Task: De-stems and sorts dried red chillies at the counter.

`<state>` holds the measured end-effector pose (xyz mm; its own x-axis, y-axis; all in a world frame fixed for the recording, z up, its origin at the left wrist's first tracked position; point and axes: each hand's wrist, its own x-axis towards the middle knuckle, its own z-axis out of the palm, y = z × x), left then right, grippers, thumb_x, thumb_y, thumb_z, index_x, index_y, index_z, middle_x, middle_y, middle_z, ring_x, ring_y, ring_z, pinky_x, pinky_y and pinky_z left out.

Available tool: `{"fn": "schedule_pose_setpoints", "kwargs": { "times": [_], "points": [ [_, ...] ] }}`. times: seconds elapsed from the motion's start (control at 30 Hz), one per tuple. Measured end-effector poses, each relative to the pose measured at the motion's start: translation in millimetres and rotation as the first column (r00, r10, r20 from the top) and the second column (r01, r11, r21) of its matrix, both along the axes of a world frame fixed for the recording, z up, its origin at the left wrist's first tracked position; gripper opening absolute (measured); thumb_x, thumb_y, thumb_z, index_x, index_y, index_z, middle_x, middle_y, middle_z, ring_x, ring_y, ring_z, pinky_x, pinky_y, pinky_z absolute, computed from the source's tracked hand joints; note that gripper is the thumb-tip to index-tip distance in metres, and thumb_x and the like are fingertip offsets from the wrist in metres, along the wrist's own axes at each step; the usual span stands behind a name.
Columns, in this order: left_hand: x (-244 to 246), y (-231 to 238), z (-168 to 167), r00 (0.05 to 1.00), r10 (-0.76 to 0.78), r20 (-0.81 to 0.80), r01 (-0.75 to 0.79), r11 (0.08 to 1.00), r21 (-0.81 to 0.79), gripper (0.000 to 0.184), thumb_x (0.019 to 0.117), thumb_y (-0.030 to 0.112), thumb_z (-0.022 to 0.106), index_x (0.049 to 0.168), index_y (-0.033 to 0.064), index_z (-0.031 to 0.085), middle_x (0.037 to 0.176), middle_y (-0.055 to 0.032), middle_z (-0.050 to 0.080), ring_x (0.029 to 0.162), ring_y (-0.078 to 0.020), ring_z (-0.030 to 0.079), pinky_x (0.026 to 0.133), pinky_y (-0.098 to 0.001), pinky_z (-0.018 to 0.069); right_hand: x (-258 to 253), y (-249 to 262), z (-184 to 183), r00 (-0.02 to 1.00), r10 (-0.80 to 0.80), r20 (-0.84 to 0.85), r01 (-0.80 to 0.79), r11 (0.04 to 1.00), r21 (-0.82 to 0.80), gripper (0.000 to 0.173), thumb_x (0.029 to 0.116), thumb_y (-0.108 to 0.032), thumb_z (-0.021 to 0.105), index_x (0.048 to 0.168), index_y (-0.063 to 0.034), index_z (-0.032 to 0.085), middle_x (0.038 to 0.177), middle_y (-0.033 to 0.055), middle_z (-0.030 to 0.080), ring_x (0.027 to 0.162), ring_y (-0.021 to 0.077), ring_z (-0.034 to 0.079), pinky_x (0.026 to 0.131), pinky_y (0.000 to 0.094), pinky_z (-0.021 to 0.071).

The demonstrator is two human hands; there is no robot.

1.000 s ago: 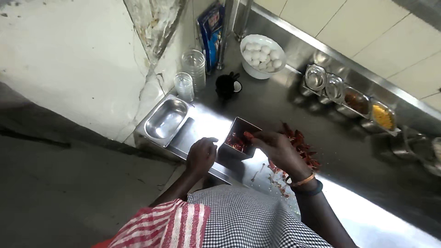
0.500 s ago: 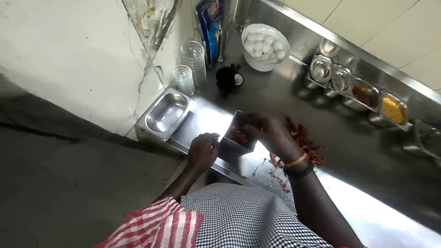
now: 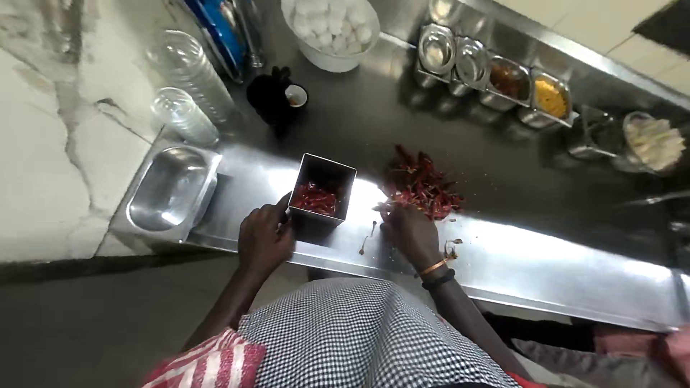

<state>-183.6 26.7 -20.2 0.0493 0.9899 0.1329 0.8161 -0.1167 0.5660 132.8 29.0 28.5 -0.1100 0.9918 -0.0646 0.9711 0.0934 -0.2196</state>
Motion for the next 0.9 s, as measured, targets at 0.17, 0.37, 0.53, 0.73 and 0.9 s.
{"fn": "schedule_pose_setpoints", "kwargs": {
  "times": [0.17, 0.37, 0.53, 0.73, 0.9],
  "points": [
    [1.3, 9.9, 6.8, 0.998, -0.039, 0.043, 0.042, 0.997, -0.071, 0.043, 0.0993, 0.018, 0.061, 0.141, 0.0115, 0.061, 0.107, -0.0184, 0.069, 0.101, -0.0394, 0.065, 0.09, -0.0614, 0.0486, 18.6, -5.1, 12.5, 0.944, -0.172, -0.282, 0.155, 0.985, -0.081, 0.016, 0.0994, -0.022, 0.066, 0.111, -0.0113, 0.07, 0.107, 0.0136, 0.068, 0.091, 0.0318, 0.068, 0.074, 0.0572, 0.0566],
    [16.5, 13.0, 18.5, 0.745, 0.234, 0.625, -0.135, 0.97, -0.202, 0.047, 0.1045, 0.009, 0.054, 0.151, 0.0114, 0.046, 0.104, -0.0059, 0.063, 0.079, -0.0104, 0.064, 0.069, -0.0281, 0.0573, 26.1, -1.3, 14.8, 0.986, -0.032, -0.166, 0.041, 0.998, 0.056, 0.016, 0.0995, -0.016, 0.064, 0.111, -0.0123, 0.075, 0.11, 0.0143, 0.067, 0.1, 0.033, 0.067, 0.082, 0.0535, 0.0569],
    [34.3, 8.3, 28.5, 0.671, 0.268, 0.692, -0.169, 0.963, -0.209, 0.042, 0.1072, 0.012, 0.047, 0.149, 0.0112, 0.048, 0.105, -0.0055, 0.063, 0.081, -0.0118, 0.063, 0.07, -0.0301, 0.0565, 0.6, 19.9, 6.6, 0.996, 0.08, -0.036, -0.08, 0.997, -0.01, 0.022, 0.0974, -0.027, 0.069, 0.102, -0.0062, 0.072, 0.113, 0.0186, 0.066, 0.103, 0.0409, 0.065, 0.078, 0.06, 0.0552],
    [27.8, 4.5, 37.2, 0.75, 0.189, 0.634, -0.209, 0.977, -0.044, 0.045, 0.1056, 0.015, 0.051, 0.149, 0.0065, 0.046, 0.109, -0.0083, 0.064, 0.09, -0.0145, 0.065, 0.078, -0.0311, 0.0579, 23.3, 17.3, 6.6, 0.992, 0.056, -0.112, -0.056, 0.998, 0.003, 0.02, 0.1017, -0.025, 0.061, 0.107, -0.0125, 0.076, 0.109, 0.0127, 0.07, 0.108, 0.0353, 0.065, 0.09, 0.0562, 0.0538],
    [32.9, 6.8, 90.9, 0.897, -0.123, 0.424, -0.021, 0.948, 0.319, 0.036, 0.1046, 0.017, 0.053, 0.136, -0.0016, 0.056, 0.107, -0.0112, 0.063, 0.089, -0.0132, 0.061, 0.08, -0.0292, 0.0546, 51.1, 12.7, 17.0, 0.885, -0.191, -0.426, 0.156, 0.981, -0.117, 0.028, 0.1059, -0.03, 0.055, 0.119, -0.0135, 0.074, 0.106, 0.0067, 0.075, 0.096, 0.0217, 0.071, 0.089, 0.0504, 0.0573]
  ]
}}
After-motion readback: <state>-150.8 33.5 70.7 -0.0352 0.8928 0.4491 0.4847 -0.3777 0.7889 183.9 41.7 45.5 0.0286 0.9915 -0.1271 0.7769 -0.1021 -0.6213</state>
